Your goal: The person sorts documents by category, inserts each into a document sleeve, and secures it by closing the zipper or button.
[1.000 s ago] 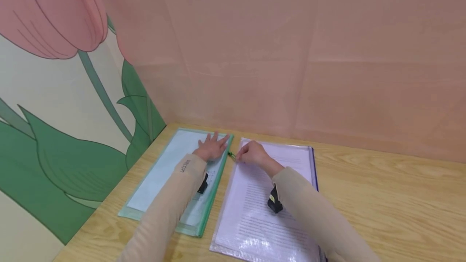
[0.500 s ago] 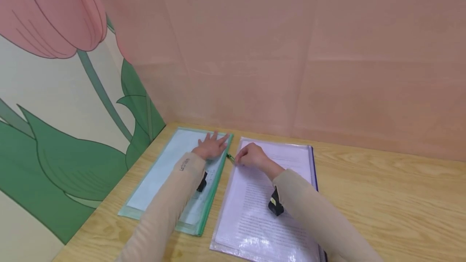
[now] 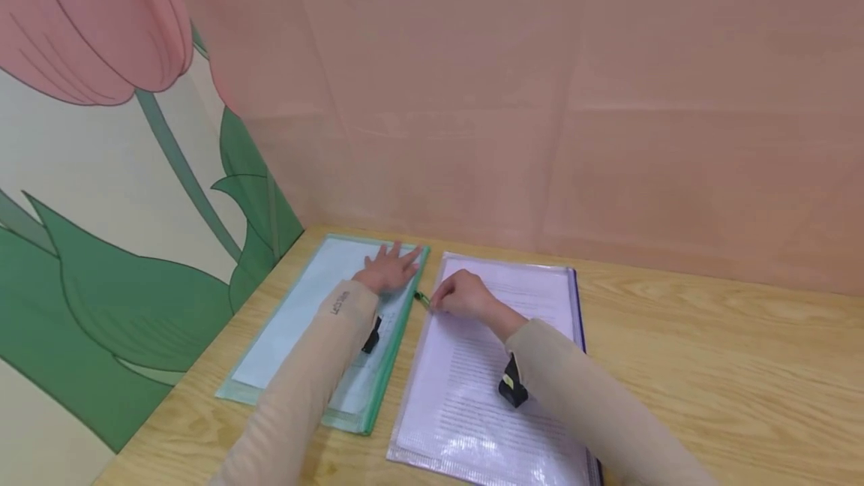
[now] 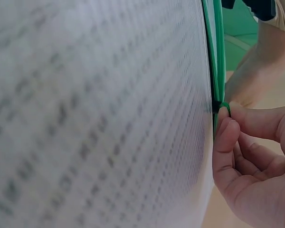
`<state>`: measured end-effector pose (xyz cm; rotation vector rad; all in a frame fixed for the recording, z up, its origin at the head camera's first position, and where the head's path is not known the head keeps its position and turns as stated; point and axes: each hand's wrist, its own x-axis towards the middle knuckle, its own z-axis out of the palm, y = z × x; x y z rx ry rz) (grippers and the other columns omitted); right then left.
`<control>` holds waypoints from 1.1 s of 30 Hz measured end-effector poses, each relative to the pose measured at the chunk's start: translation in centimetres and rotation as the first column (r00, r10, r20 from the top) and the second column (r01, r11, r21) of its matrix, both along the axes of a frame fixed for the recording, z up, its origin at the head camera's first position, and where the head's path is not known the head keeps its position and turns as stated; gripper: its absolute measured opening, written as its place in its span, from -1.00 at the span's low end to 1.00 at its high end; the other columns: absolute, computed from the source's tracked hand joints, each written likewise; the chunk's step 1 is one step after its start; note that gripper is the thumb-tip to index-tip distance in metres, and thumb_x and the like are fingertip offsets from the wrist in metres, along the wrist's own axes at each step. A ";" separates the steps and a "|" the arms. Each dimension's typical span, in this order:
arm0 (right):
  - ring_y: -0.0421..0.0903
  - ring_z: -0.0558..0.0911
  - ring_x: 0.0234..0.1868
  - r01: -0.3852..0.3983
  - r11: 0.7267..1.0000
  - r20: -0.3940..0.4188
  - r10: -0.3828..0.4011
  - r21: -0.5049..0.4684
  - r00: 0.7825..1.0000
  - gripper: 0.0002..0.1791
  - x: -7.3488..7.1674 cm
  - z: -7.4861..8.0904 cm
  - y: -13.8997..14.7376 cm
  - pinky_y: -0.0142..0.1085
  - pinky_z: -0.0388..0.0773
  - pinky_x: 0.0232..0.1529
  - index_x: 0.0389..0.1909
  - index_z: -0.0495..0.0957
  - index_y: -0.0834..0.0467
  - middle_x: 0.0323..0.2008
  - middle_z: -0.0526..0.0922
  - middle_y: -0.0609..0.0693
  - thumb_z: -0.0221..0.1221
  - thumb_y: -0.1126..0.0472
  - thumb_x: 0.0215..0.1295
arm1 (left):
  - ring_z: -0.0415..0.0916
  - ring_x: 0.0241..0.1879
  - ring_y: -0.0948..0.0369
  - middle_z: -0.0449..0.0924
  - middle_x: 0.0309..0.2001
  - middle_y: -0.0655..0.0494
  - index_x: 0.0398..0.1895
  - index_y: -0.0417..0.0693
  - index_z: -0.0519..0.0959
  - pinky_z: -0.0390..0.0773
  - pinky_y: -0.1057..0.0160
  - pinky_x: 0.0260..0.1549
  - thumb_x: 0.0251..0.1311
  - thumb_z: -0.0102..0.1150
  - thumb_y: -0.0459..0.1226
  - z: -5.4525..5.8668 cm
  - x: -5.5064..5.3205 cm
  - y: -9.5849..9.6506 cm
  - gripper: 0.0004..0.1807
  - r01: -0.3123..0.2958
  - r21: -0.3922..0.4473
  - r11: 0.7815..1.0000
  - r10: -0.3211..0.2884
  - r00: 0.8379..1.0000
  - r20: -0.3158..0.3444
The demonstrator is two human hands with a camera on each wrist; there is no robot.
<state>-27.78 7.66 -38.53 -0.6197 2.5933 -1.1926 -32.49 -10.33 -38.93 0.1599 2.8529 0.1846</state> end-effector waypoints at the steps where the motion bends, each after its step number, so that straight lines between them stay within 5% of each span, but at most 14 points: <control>1: -0.32 0.45 -0.60 0.000 1.000 0.001 0.000 0.001 1.000 -0.91 0.0 0.0 -0.1 -0.43 0.45 -0.51 -0.43 0.68 0.36 -0.60 0.66 -0.05 0.25 0.39 0.08 | -0.32 0.51 -0.12 -0.27 0.55 -0.06 0.51 0.42 -0.09 -0.09 -0.28 0.38 0.48 -0.42 0.09 0.1 0.0 -0.1 -0.43 0.000 0.004 1.000 0.000 1.000 0.002; 33: -0.33 0.48 -0.51 -0.144 0.990 -0.006 0.144 0.010 0.990 -0.93 4.6 0.1 -0.6 -0.44 0.46 -0.46 -0.42 0.70 0.29 -0.52 0.71 0.00 0.28 0.35 0.14 | -0.34 0.51 -0.13 -0.30 0.55 -0.06 0.52 0.42 -0.13 -0.13 -0.29 0.38 0.49 -0.45 0.08 0.0 0.1 -0.4 -0.43 0.016 0.007 1.000 -0.016 1.000 -0.003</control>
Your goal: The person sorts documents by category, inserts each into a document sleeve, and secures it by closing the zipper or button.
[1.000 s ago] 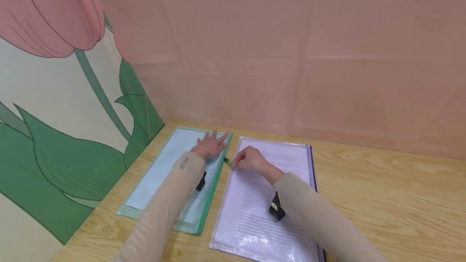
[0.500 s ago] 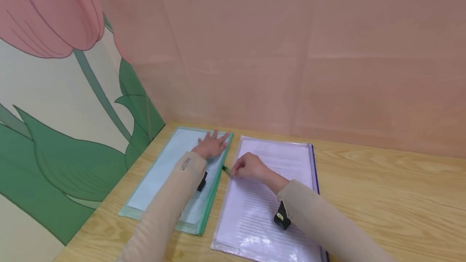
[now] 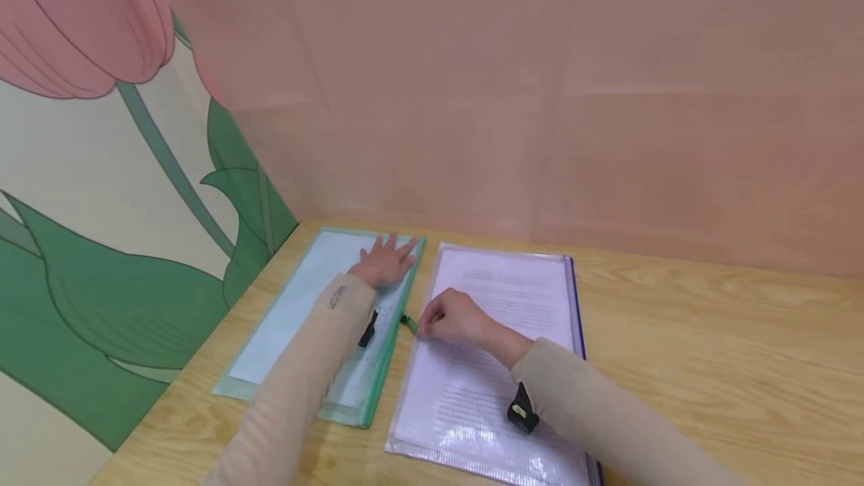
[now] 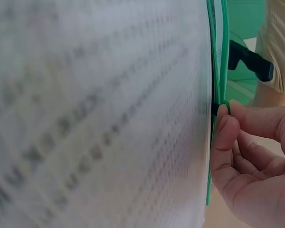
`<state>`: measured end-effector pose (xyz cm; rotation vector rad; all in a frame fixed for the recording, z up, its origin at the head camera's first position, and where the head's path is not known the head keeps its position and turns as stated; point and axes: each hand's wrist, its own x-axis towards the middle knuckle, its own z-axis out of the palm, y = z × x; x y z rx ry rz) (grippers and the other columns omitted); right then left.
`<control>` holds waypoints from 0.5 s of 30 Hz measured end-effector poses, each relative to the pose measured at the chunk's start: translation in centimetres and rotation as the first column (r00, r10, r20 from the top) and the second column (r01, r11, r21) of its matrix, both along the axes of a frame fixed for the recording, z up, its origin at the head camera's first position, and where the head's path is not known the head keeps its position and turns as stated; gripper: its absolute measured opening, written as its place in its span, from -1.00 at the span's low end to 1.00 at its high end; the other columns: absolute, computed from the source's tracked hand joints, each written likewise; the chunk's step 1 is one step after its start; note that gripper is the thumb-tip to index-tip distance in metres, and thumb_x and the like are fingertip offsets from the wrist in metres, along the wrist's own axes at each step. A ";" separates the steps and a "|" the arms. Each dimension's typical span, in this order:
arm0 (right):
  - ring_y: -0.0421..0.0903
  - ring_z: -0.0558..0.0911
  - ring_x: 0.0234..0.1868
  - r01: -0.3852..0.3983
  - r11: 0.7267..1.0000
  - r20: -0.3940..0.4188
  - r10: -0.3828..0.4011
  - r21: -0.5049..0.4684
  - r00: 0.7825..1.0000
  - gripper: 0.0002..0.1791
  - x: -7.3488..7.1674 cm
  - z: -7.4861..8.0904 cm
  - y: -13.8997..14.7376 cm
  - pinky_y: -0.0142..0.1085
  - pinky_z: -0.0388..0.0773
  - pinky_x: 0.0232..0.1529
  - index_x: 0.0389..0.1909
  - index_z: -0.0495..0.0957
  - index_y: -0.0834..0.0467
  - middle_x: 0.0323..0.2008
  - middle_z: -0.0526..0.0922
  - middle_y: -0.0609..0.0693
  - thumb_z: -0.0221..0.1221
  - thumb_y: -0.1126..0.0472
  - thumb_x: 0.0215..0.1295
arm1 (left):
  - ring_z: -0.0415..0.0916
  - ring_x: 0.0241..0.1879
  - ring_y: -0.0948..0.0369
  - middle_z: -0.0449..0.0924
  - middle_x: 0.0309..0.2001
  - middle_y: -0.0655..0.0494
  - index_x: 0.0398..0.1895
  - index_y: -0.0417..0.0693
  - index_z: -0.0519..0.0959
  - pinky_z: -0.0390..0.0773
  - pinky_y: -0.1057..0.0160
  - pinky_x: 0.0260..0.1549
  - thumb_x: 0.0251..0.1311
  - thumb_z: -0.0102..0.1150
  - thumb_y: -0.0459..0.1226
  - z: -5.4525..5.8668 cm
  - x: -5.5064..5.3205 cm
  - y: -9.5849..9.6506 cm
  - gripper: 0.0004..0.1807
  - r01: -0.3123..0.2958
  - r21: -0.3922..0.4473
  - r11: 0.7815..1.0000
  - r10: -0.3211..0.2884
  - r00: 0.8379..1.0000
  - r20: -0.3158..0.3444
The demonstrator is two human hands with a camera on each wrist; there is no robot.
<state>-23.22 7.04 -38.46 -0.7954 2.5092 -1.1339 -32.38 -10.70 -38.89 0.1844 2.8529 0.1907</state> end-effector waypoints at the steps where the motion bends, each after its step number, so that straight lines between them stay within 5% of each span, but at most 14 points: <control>1: -0.33 0.48 -0.51 0.000 1.000 0.002 0.000 -0.001 1.000 -0.93 0.1 0.0 -0.1 -0.44 0.46 -0.46 -0.42 0.70 0.29 -0.52 0.70 0.00 0.28 0.35 0.14 | -0.34 0.51 -0.13 -0.31 0.55 -0.07 0.52 0.42 -0.14 -0.13 -0.29 0.38 0.49 -0.45 0.08 -0.1 0.0 -0.1 -0.43 0.002 0.000 1.000 -0.002 1.000 0.000; 15: -0.33 0.51 -0.48 -0.094 0.995 0.045 0.095 -0.018 0.994 -0.95 1.5 -0.3 -0.3 -0.47 0.49 -0.38 -0.44 0.68 0.27 -0.52 0.69 -0.03 0.27 0.37 0.14 | -0.33 0.51 -0.13 -0.30 0.55 -0.09 0.53 0.39 -0.15 -0.08 -0.26 0.38 0.49 -0.48 0.08 0.3 -0.1 -0.2 -0.43 0.025 -0.025 0.999 -0.026 1.000 -0.012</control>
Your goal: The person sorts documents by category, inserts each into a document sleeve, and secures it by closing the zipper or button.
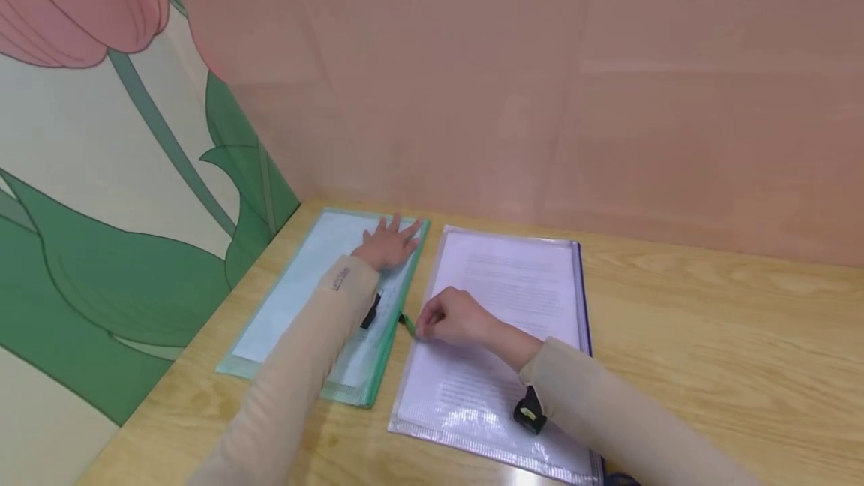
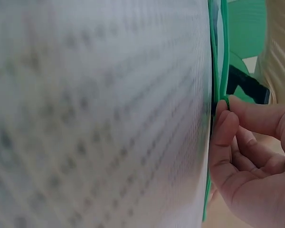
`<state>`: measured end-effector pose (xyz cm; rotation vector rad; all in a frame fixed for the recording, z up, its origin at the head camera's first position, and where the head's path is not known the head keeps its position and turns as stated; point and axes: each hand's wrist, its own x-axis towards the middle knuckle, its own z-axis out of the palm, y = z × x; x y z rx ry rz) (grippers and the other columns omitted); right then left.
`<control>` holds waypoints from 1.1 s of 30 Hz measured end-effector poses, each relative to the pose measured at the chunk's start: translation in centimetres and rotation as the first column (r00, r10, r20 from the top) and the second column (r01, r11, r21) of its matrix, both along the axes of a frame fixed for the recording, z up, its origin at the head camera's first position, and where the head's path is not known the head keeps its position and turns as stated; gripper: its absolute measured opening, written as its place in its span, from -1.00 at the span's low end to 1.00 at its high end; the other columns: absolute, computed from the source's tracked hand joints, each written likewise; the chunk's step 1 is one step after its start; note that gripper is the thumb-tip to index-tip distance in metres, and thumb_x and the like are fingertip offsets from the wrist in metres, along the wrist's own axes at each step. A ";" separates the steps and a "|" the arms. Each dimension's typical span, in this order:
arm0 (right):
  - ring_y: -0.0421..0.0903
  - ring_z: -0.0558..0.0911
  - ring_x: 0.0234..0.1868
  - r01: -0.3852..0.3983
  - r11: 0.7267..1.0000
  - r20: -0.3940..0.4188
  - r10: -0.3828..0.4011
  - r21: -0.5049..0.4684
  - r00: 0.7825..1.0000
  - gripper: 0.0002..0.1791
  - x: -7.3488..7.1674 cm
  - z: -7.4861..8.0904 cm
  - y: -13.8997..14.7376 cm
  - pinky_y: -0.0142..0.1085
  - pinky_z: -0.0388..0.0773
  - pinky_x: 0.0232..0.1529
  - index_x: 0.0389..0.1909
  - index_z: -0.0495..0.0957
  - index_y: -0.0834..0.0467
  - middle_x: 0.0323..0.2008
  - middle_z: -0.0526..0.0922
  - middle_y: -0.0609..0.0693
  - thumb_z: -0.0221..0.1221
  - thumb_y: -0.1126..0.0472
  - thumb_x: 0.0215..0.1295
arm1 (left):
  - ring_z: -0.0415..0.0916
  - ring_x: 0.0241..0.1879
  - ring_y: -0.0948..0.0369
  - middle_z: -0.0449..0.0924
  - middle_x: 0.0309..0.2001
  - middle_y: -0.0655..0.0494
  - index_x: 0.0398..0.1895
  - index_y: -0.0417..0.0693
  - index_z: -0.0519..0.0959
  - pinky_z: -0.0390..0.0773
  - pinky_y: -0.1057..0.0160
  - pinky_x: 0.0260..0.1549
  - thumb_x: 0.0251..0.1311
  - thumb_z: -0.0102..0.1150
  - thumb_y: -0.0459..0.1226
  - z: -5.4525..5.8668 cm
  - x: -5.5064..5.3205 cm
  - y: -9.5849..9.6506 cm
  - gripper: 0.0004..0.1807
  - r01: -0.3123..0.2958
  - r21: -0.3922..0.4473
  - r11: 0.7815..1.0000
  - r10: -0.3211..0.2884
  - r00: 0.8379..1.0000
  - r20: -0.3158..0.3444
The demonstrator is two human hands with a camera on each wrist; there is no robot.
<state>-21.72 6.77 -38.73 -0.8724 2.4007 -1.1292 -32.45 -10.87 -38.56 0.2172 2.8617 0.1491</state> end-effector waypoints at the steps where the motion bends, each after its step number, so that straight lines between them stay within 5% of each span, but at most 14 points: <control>1: -0.33 0.51 -0.48 -0.007 1.000 0.001 0.007 -0.003 1.000 -0.95 0.1 0.1 0.0 -0.47 0.49 -0.38 -0.44 0.68 0.27 -0.53 0.69 -0.04 0.27 0.37 0.14 | -0.33 0.51 -0.12 -0.30 0.55 -0.09 0.53 0.39 -0.16 -0.08 -0.27 0.38 0.49 -0.47 0.07 0.1 0.0 0.0 -0.43 0.002 -0.001 1.000 -0.002 1.000 -0.001; 10: -0.37 0.51 -0.47 -0.080 0.996 0.006 0.080 -0.036 0.997 -0.96 1.7 0.3 0.1 -0.48 0.51 -0.36 -0.44 0.68 0.25 -0.51 0.69 -0.04 0.30 0.34 0.14 | -0.33 0.51 -0.12 -0.30 0.55 -0.08 0.53 0.39 -0.16 -0.08 -0.27 0.38 0.49 -0.47 0.07 0.5 -0.2 0.2 -0.43 -0.006 -0.009 1.000 0.006 1.000 -0.004; 33: -0.42 0.51 -0.50 -0.102 0.992 0.040 0.105 -0.071 0.994 -0.96 3.7 0.0 -0.2 -0.48 0.52 -0.40 -0.45 0.68 0.23 -0.55 0.68 -0.08 0.31 0.32 0.11 | -0.32 0.52 -0.09 -0.30 0.55 -0.05 0.52 0.42 -0.17 -0.05 -0.26 0.38 0.49 -0.48 0.08 -0.2 -0.3 0.2 -0.43 -0.008 -0.034 0.999 0.008 1.000 -0.001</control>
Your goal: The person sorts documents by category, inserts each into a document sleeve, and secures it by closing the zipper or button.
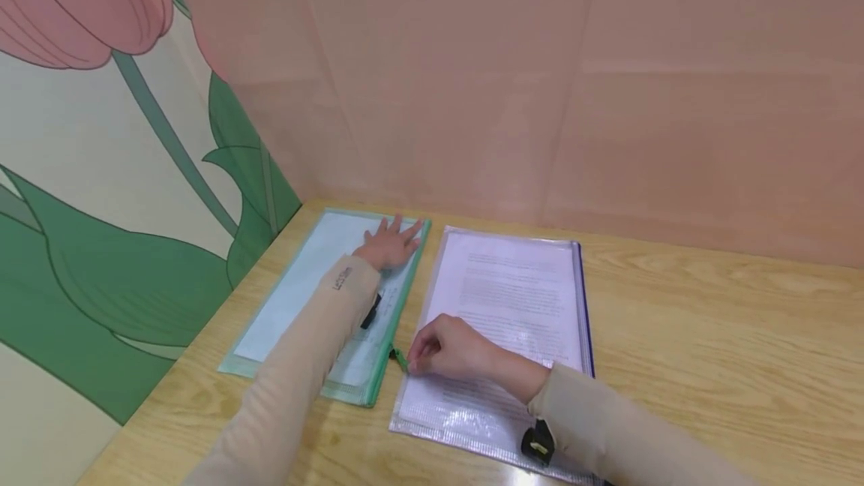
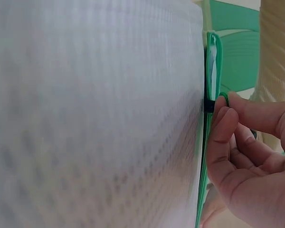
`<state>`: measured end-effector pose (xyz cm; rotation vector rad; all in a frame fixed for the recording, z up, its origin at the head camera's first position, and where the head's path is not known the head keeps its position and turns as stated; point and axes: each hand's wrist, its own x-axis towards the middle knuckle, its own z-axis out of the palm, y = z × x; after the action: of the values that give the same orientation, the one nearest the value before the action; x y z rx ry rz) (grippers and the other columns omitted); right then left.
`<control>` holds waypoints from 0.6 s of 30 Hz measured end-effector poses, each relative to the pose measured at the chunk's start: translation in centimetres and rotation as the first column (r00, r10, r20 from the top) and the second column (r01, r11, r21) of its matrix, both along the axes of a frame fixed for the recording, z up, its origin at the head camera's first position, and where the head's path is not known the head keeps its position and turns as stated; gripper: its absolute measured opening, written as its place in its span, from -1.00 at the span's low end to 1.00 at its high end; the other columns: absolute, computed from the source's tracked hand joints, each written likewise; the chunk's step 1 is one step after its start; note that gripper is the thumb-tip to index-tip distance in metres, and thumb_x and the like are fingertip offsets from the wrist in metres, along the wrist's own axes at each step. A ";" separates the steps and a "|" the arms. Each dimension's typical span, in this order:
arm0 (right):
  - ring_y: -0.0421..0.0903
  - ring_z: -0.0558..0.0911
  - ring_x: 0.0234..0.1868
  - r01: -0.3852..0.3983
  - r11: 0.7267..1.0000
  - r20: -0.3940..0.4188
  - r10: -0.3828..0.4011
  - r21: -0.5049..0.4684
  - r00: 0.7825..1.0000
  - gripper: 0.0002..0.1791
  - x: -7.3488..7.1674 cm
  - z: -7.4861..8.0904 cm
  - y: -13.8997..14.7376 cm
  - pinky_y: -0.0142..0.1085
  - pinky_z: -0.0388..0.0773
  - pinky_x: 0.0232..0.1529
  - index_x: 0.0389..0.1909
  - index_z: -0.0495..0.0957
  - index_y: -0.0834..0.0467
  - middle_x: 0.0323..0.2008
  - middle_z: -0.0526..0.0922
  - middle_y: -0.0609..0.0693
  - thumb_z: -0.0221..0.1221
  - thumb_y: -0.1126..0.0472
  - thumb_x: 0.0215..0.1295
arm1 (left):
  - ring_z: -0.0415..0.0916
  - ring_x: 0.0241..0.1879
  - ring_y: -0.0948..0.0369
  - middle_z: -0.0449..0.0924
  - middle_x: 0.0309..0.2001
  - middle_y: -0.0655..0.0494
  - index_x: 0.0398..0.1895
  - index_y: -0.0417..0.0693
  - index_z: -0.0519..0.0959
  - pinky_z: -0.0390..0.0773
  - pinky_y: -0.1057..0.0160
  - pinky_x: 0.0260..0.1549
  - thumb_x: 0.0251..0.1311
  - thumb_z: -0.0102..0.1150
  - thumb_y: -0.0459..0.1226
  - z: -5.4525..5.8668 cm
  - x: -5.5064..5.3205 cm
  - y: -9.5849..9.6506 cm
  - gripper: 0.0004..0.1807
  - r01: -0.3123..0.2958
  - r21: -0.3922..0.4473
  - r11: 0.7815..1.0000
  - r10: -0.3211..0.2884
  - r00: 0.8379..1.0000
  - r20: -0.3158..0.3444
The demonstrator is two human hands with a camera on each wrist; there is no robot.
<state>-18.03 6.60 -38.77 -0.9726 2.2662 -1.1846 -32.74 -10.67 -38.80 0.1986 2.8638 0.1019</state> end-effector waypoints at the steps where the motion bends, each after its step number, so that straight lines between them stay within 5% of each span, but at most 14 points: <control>1: -0.42 0.50 -0.50 -0.006 1.000 0.000 0.006 -0.003 1.000 -0.96 0.1 0.0 0.0 -0.48 0.51 -0.40 -0.45 0.68 0.23 -0.55 0.68 -0.08 0.31 0.32 0.11 | -0.32 0.52 -0.09 -0.30 0.55 -0.05 0.52 0.41 -0.17 -0.05 -0.27 0.38 0.49 -0.48 0.08 0.0 0.0 0.0 -0.43 -0.001 0.005 1.000 0.001 1.000 0.000; 18: -0.45 0.50 -0.53 -0.067 0.997 0.029 0.068 -0.037 0.997 -0.96 1.8 0.2 0.0 -0.49 0.53 -0.44 -0.46 0.68 0.26 -0.57 0.67 -0.05 0.32 0.34 0.10 | -0.38 0.52 -0.08 -0.33 0.55 -0.04 0.52 0.42 -0.19 -0.13 -0.26 0.40 0.49 -0.49 0.09 -0.4 -0.6 0.1 -0.42 -0.014 0.034 0.999 0.013 1.000 0.019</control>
<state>-16.24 6.64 -38.58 -1.0300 2.1783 -1.2066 -33.37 -10.58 -39.20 0.1845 2.8463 0.1547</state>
